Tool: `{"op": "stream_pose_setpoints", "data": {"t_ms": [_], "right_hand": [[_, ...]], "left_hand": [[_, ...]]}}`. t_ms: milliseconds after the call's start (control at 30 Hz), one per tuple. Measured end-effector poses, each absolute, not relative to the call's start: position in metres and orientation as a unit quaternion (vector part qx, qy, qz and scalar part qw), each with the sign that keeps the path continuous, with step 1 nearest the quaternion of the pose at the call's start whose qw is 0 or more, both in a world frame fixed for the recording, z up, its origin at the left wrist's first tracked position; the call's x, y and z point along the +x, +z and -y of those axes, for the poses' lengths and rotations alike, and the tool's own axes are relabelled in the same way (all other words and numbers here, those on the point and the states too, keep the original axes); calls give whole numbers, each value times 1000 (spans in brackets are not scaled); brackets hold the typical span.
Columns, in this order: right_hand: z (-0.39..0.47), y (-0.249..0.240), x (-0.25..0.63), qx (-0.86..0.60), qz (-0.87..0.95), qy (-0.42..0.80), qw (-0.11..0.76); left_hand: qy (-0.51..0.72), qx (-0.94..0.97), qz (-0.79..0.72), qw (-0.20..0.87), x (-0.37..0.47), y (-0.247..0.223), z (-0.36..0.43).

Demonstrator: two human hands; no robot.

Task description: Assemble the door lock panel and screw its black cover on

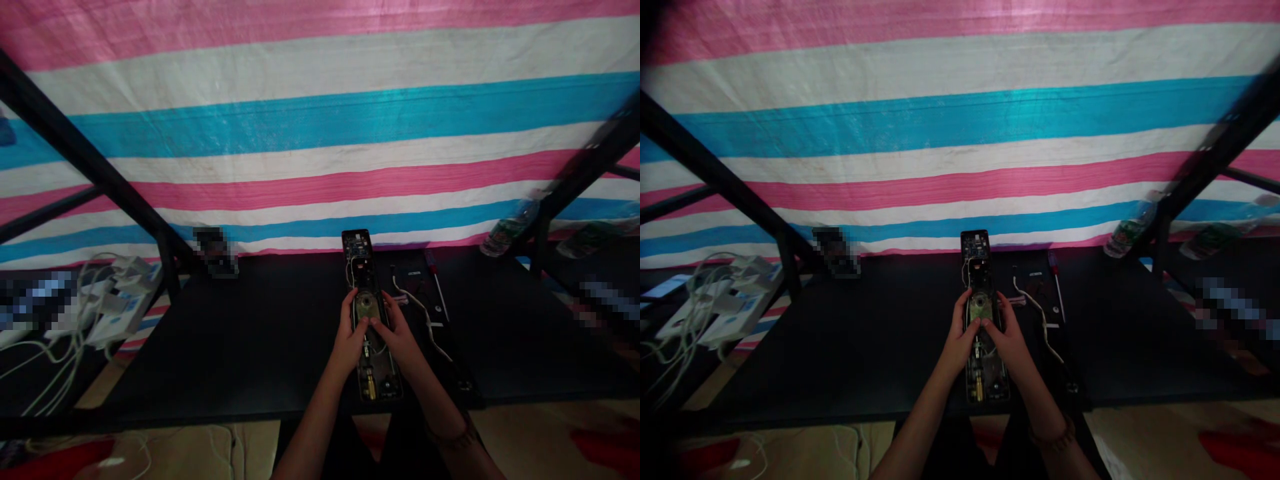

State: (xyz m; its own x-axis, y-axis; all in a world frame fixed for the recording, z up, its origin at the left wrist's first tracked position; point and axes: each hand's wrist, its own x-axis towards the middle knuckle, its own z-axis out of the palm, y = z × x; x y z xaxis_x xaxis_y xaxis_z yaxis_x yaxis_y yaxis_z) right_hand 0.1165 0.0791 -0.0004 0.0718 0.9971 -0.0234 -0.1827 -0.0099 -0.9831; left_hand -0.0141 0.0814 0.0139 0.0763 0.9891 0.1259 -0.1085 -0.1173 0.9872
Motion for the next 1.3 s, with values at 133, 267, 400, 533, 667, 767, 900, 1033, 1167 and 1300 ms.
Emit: {"op": "stream_pose_setpoints", "data": {"t_ms": [133, 267, 400, 533, 667, 767, 900, 1033, 1167, 1300], "right_hand": [[-76, 5, 113, -494, 369, 557, 557], [-76, 14, 111, -507, 337, 568, 553], [-76, 15, 111, -511, 328, 573, 550], [-75, 5, 112, -502, 338, 568, 557], [-76, -3, 114, -496, 369, 552, 560], [-77, -5, 113, -497, 371, 552, 557], [-74, -6, 112, -502, 376, 550, 551], [-77, 6, 131, -534, 440, 446, 568], [-107, 37, 176, -570, 547, 281, 545], [-156, 55, 211, -591, 694, 143, 386]], "left_hand": [[530, 527, -429, 507, -14, 15, -81], [529, 531, -440, 494, -13, 16, -80], [530, 537, -442, 485, -13, 15, -81], [533, 537, -439, 485, -13, 17, -81], [531, 527, -442, 495, -13, 19, -80], [537, 525, -441, 491, -13, 18, -81], [549, 507, -435, 502, -12, 13, -81], [548, 461, -438, 543, -11, 10, -81], [547, 443, -443, 555, -11, 9, -83], [550, 454, -444, 541, -11, 9, -84]]}}
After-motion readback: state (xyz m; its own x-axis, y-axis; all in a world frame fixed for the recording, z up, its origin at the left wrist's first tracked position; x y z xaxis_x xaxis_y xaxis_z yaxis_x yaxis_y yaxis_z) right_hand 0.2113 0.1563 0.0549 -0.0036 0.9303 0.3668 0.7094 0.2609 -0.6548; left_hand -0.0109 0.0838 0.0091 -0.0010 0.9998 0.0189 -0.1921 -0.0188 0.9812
